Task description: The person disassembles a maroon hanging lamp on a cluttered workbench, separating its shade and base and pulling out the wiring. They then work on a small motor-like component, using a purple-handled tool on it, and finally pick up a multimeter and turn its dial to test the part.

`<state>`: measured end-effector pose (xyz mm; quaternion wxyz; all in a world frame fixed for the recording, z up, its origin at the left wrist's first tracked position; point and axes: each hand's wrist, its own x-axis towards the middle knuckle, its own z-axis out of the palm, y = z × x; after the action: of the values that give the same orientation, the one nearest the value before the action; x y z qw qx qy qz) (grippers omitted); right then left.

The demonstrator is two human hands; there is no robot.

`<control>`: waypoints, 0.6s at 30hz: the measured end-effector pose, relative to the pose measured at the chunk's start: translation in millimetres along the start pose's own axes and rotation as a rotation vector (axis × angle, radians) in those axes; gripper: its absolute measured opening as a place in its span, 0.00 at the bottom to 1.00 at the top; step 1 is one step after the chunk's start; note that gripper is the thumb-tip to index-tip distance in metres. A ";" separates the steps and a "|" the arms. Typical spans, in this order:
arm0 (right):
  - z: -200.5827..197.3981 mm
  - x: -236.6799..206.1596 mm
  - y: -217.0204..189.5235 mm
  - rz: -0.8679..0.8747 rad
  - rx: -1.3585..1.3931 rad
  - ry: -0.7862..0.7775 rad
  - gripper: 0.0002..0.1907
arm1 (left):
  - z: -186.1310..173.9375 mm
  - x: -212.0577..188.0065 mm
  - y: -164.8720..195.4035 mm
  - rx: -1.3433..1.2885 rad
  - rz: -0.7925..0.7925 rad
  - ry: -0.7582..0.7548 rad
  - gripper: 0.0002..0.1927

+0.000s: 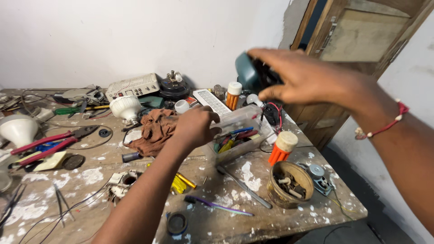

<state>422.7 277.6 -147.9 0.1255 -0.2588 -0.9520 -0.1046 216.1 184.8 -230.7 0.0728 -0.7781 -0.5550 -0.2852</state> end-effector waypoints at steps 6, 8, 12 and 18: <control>-47.5 -13.2 -20.3 -0.068 0.013 0.177 0.46 | -7.2 -26.7 21.2 0.047 0.033 0.008 0.22; -62.9 -18.3 -26.2 -0.097 0.041 0.246 0.46 | -13.6 -33.0 27.6 0.054 0.079 0.047 0.28; -76.1 -24.1 -38.9 0.260 0.101 0.174 0.33 | -34.6 -37.8 44.6 -0.529 -0.050 0.301 0.36; -54.3 -31.9 -77.1 -0.237 0.173 0.379 0.42 | -65.0 -58.3 67.1 -1.355 0.229 0.251 0.59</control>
<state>419.3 183.3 -116.2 0.3106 -0.1092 -0.9406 -0.0832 240.3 83.9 -193.8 -0.3355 -0.6668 -0.1568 -0.6467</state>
